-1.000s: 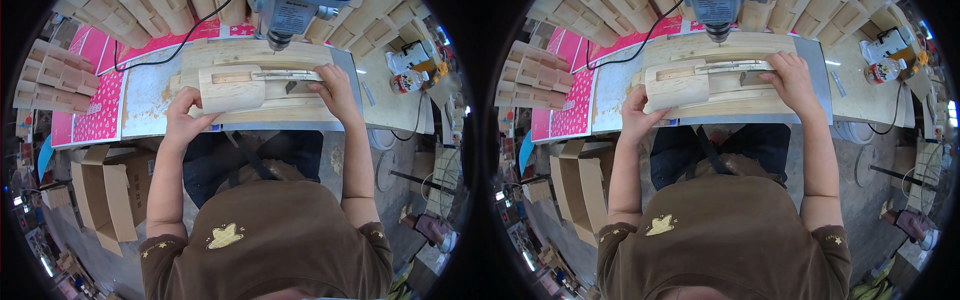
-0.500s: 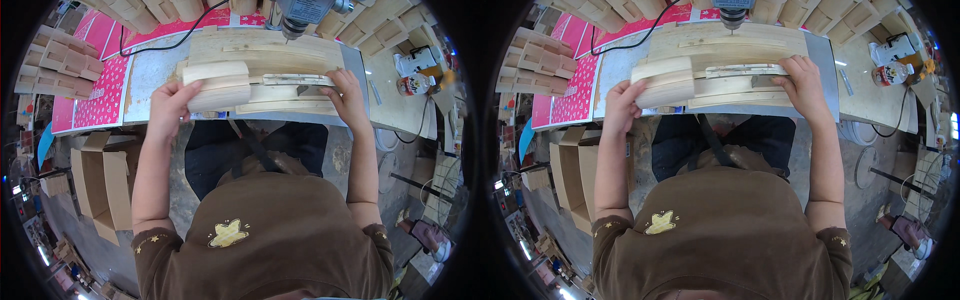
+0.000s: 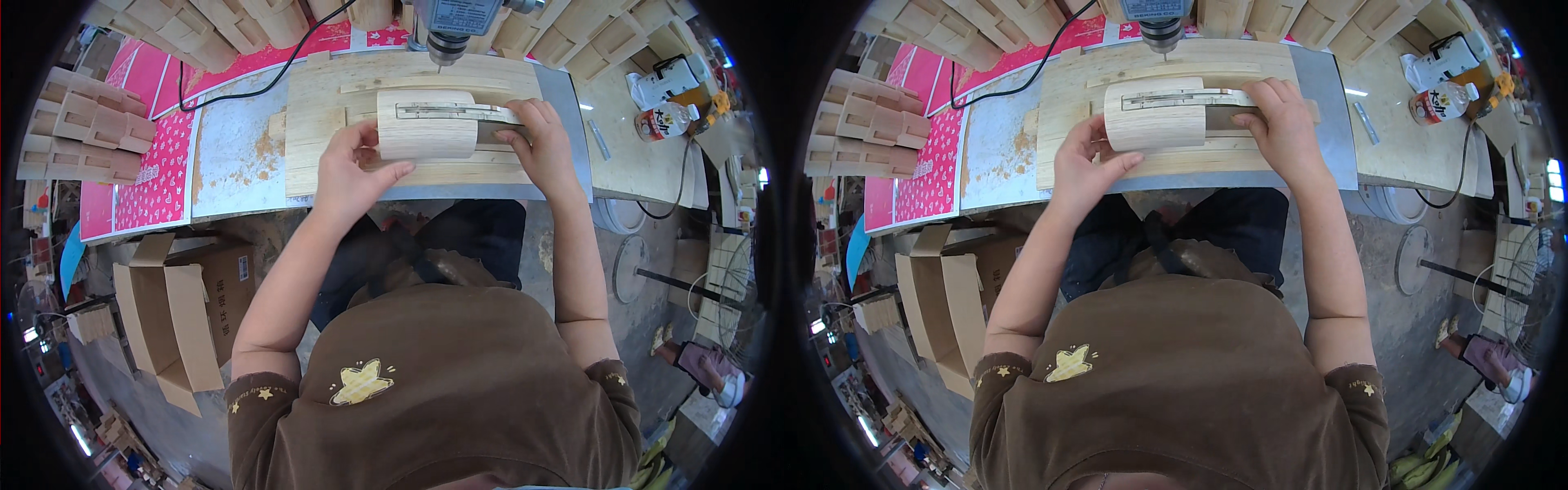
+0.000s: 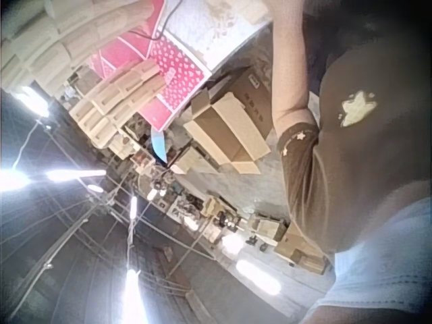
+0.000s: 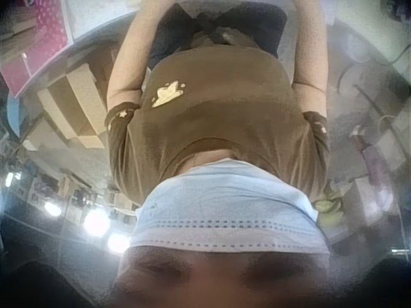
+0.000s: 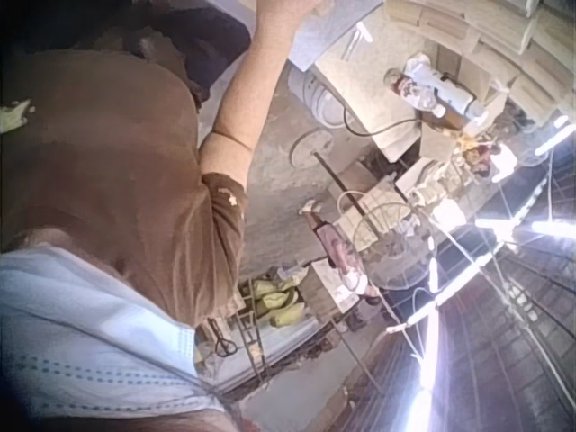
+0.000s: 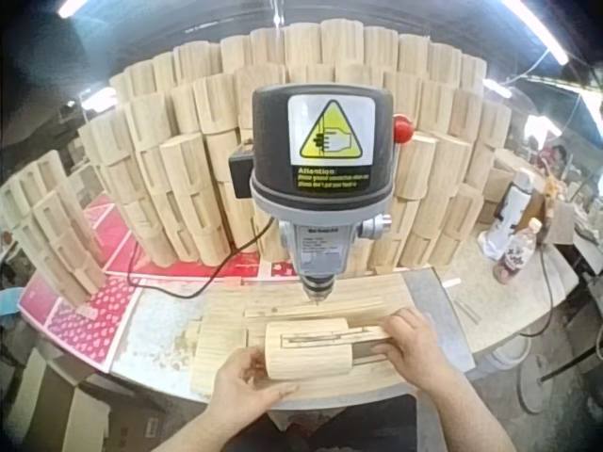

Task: Operating a bench drill press to drill or mill grooves into wooden cylindrical blocks.

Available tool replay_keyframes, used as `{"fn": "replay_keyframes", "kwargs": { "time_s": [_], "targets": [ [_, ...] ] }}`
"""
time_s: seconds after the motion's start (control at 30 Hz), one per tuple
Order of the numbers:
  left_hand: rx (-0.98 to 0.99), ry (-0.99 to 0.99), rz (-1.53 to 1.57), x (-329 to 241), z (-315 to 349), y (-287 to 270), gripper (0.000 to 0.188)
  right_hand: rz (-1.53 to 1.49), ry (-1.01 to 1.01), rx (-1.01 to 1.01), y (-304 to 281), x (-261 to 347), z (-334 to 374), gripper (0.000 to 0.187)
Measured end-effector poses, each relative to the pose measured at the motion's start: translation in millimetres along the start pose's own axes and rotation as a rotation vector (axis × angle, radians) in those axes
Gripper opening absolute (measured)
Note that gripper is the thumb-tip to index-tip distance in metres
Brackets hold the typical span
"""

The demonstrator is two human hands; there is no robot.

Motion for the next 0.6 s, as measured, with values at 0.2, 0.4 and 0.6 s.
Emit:
{"fn": "replay_keyframes", "kwargs": {
  "time_s": [0.2,0.4,0.6],
  "targets": [
    [-0.234,0.287,-0.836,-19,-4,4,0.070,0.008,0.053,-0.059,0,-24,-25,0.036],
    [-0.333,0.250,-1.021,-11,-20,-16,0.068,0.015,0.052,-0.043,10,-15,-40,0.037],
    [-0.221,0.260,-0.933,-2,-25,-26,0.061,-0.305,-0.162,-0.337,-40,-11,-39,0.031]
  ]
}}
Point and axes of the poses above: each hand's wrist, its own z-axis away from the middle knuckle, its own y-axis out of the palm, x = y × z, the point moved 8 cm from there along -z, towards the middle knuckle, and after that the axes turned 15 degrees about x, right-handed, at the moved point
